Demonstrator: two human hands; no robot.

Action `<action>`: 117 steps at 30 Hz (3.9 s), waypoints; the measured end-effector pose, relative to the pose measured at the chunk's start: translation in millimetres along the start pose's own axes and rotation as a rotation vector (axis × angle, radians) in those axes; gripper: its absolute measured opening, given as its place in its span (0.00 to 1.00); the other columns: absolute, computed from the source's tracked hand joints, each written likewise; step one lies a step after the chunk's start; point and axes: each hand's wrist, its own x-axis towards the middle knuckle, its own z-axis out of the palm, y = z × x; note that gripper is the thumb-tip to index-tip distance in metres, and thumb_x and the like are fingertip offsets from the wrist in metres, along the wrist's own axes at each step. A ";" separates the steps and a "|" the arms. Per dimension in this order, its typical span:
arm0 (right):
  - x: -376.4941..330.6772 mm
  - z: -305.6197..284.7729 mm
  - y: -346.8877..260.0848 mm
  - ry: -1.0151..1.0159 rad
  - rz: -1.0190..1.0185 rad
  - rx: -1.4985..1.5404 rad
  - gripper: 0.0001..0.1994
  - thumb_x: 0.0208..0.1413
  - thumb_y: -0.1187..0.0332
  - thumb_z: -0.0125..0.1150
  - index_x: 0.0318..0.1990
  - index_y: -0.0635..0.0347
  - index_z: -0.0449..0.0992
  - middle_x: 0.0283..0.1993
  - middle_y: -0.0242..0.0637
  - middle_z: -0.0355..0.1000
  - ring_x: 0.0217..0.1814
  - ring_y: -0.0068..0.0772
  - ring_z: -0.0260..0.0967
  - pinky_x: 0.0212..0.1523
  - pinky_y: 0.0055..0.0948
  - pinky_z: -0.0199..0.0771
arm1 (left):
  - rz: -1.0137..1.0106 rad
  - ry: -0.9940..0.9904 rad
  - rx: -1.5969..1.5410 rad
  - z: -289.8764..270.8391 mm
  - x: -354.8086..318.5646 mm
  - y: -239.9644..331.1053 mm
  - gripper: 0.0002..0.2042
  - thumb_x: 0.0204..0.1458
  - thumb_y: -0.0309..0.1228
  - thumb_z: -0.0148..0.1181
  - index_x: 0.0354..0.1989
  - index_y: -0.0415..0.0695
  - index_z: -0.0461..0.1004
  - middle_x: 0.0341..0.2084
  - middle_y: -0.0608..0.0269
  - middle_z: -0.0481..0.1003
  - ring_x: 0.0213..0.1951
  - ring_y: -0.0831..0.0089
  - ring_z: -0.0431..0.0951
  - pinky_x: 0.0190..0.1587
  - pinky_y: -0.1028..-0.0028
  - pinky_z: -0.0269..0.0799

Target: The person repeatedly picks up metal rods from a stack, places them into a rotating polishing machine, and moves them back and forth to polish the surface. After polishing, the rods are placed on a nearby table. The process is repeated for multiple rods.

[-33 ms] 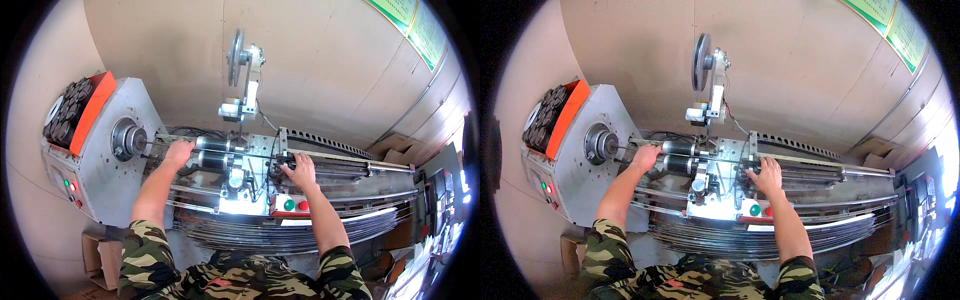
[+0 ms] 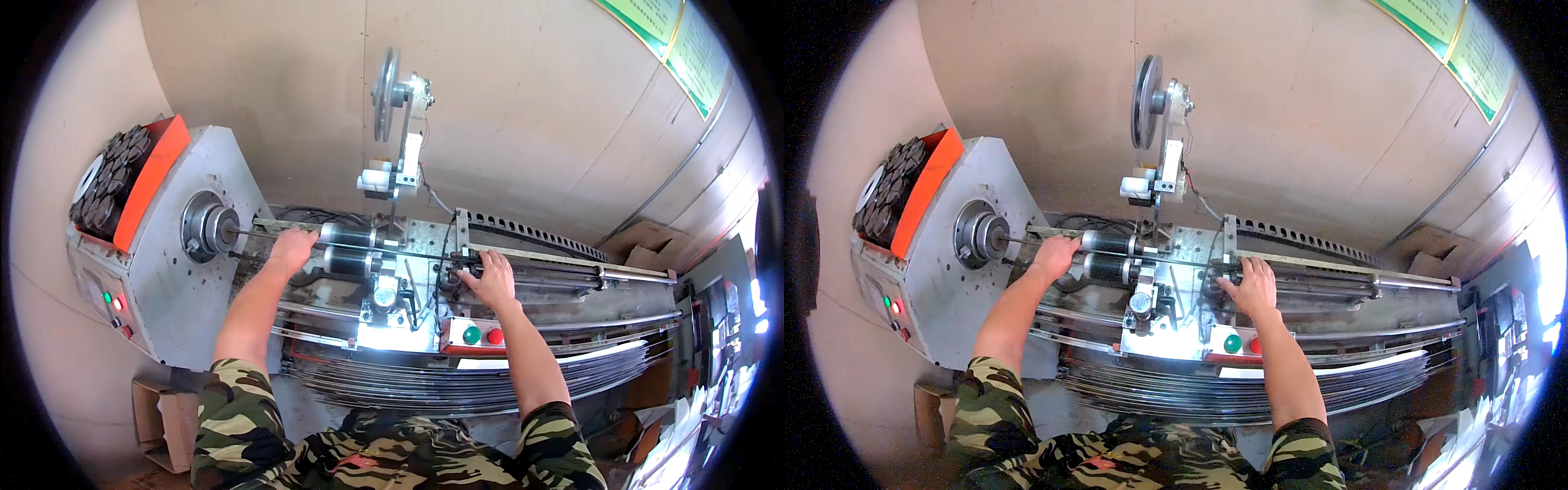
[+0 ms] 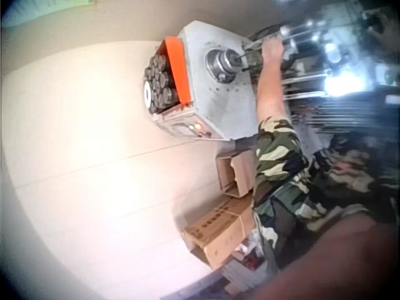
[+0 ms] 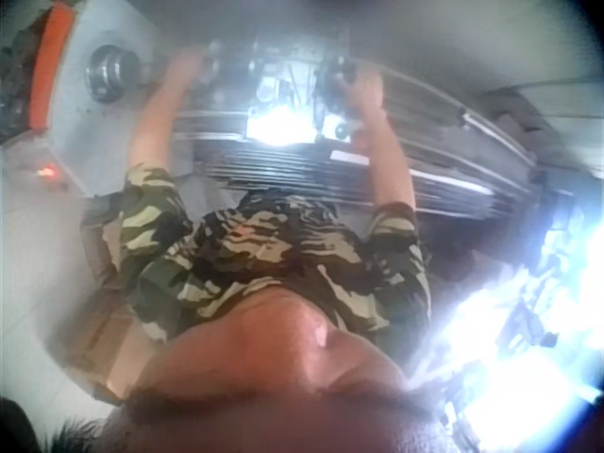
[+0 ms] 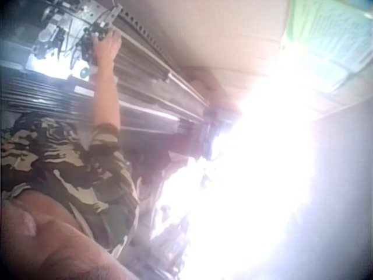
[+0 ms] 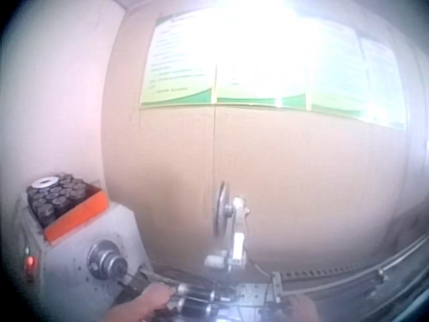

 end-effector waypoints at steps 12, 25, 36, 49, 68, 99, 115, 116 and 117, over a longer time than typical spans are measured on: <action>0.5 -0.4 -1.4 -0.014 -0.001 0.011 0.37 0.49 0.41 0.65 0.58 0.63 0.72 0.64 0.52 0.65 0.68 0.52 0.60 0.68 0.45 0.59 | 0.015 0.014 -0.009 5.3 1.6 -4.6 0.08 0.53 0.25 0.50 0.39 0.45 0.74 0.34 0.53 0.79 0.44 0.54 0.77 0.48 0.57 0.73; 0.3 -1.0 -4.1 0.031 -0.013 0.060 0.37 0.49 0.42 0.66 0.56 0.64 0.74 0.63 0.51 0.66 0.70 0.50 0.58 0.70 0.45 0.55 | -0.014 -0.013 0.004 -2.9 -0.9 -7.4 0.08 0.52 0.26 0.49 0.38 0.45 0.75 0.34 0.52 0.78 0.45 0.53 0.77 0.49 0.56 0.72; 1.4 -6.4 0.3 -0.013 0.017 0.044 0.38 0.50 0.40 0.65 0.59 0.64 0.73 0.65 0.51 0.65 0.72 0.50 0.56 0.71 0.45 0.54 | 0.010 0.014 -0.011 -0.1 5.1 -1.5 0.08 0.51 0.25 0.50 0.37 0.45 0.74 0.33 0.54 0.78 0.44 0.54 0.76 0.47 0.56 0.72; 3.2 -1.9 -4.6 0.004 0.003 0.072 0.38 0.48 0.41 0.66 0.57 0.65 0.73 0.64 0.53 0.66 0.71 0.52 0.57 0.71 0.45 0.55 | 0.043 0.077 -0.033 2.3 -1.9 -7.8 0.11 0.49 0.22 0.51 0.41 0.42 0.73 0.33 0.50 0.78 0.43 0.50 0.76 0.46 0.54 0.71; -1.1 -5.0 -4.1 0.006 0.025 0.032 0.37 0.47 0.43 0.69 0.57 0.64 0.74 0.64 0.53 0.66 0.69 0.52 0.59 0.68 0.45 0.59 | 0.040 0.035 -0.004 10.9 -0.2 -4.9 0.07 0.51 0.25 0.51 0.37 0.43 0.74 0.30 0.52 0.78 0.41 0.52 0.77 0.46 0.57 0.72; -0.8 -7.0 3.4 -0.005 0.017 0.009 0.37 0.47 0.44 0.70 0.56 0.66 0.75 0.63 0.54 0.68 0.68 0.53 0.61 0.68 0.44 0.60 | 0.016 -0.043 -0.032 10.7 -4.3 -21.3 0.13 0.55 0.28 0.48 0.47 0.47 0.73 0.36 0.53 0.80 0.45 0.55 0.79 0.47 0.57 0.75; -2.2 -0.3 -2.3 -0.025 0.089 0.049 0.37 0.44 0.45 0.72 0.56 0.66 0.75 0.64 0.54 0.67 0.69 0.53 0.59 0.69 0.43 0.59 | 0.029 -0.082 -0.057 21.0 -25.1 -120.7 0.20 0.51 0.24 0.51 0.54 0.50 0.73 0.41 0.53 0.79 0.48 0.52 0.77 0.50 0.57 0.73; -1.3 -1.0 -3.8 -0.030 0.094 0.054 0.37 0.44 0.46 0.73 0.55 0.66 0.75 0.64 0.54 0.67 0.69 0.53 0.59 0.69 0.43 0.59 | 0.022 -0.081 -0.061 23.0 -27.8 -128.1 0.20 0.52 0.24 0.51 0.54 0.50 0.73 0.41 0.53 0.79 0.48 0.52 0.77 0.50 0.57 0.73; -0.6 -1.8 -4.8 -0.034 0.099 0.058 0.37 0.44 0.46 0.73 0.55 0.66 0.75 0.64 0.54 0.67 0.69 0.53 0.59 0.69 0.44 0.60 | 0.016 -0.080 -0.065 24.8 -29.9 -133.9 0.20 0.52 0.24 0.51 0.54 0.50 0.73 0.41 0.52 0.79 0.48 0.52 0.77 0.50 0.57 0.73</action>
